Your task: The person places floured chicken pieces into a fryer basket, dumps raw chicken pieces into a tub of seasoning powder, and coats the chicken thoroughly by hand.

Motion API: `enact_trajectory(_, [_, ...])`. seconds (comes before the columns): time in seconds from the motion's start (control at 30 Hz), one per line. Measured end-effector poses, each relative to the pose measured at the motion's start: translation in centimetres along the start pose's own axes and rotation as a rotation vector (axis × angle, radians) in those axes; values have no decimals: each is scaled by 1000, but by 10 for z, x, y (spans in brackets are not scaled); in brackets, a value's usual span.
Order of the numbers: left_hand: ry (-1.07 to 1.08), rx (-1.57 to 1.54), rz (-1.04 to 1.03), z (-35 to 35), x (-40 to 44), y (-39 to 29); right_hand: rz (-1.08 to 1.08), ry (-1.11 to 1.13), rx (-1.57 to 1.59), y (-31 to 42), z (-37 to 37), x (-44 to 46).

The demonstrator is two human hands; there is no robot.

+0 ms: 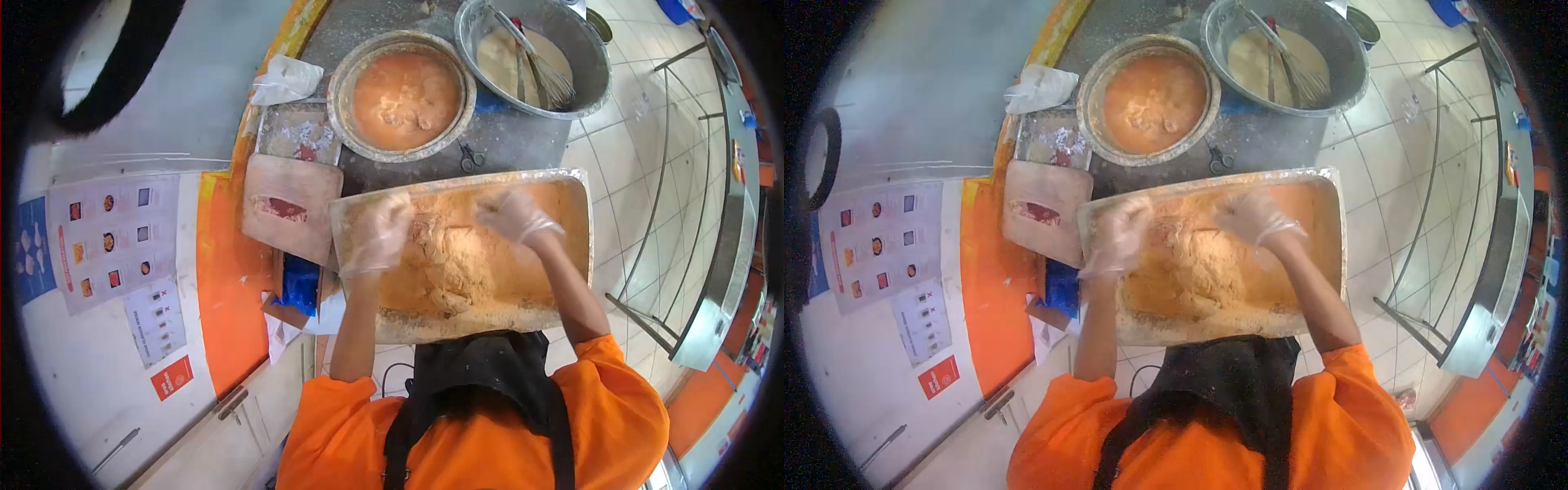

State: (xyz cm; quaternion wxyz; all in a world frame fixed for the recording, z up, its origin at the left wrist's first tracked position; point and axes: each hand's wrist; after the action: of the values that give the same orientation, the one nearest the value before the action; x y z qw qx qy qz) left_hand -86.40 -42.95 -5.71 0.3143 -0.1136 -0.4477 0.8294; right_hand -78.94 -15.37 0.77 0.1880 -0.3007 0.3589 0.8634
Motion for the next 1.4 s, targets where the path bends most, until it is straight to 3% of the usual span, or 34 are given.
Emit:
enact_trajectory(0.1, [330,148,234,-36,-14,-5,76,-184,-241,-66,-104,46])
enact_trajectory(0.2, [360,300,175,-47,-19,-12,16,-123,-324,-27,-118,16])
enact_trajectory(0.3, [264,536,-14,-71,-45,48,76,30,-266,-29,-124,3])
enact_trajectory(0.37, [292,608,-86,-59,-44,43,-64,33,-123,-29,-127,-3])
enact_trajectory(0.5, [623,545,97,-32,-18,11,-210,-38,330,-39,-143,12])
enact_trajectory(0.6, [911,488,229,-39,-29,56,-126,-266,317,-38,-181,34])
enact_trajectory(0.7, [769,432,210,-40,-47,58,-11,-239,76,-13,-152,10])
enact_trajectory(0.77, [546,279,441,-23,-62,15,119,-257,8,-34,-146,13])
enact_trajectory(0.87, [324,197,446,-13,-93,9,229,-457,-26,-61,-109,-15])
enact_trajectory(1.0, [39,87,248,-27,-104,-7,75,-677,-288,-99,-117,-18])
enact_trajectory(1.07, [-39,90,381,-31,-92,-27,15,-732,-292,-101,-116,-9])
enact_trajectory(1.1, [-72,91,459,-33,-94,-35,5,-666,-266,-106,-117,-4])
enact_trajectory(1.23, [-221,-1,391,-46,-90,-21,-98,-531,-41,-86,-82,-9])
enact_trajectory(1.3, [-197,-111,534,-42,-75,-67,-55,-453,60,-62,-85,-15])
enact_trajectory(1.4, [-121,228,204,-111,-76,-48,59,-335,-50,-33,-130,-20])
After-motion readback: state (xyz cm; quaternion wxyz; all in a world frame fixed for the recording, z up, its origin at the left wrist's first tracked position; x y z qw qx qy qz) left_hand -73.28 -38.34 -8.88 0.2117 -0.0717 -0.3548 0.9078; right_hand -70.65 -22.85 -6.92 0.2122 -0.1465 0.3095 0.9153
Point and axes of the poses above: each hand's wrist, its own x-axis towards the middle knuckle, its own z-axis out of the back of the hand, y = z × x, and after that the axes turned 13 degrees about -z, right-handed
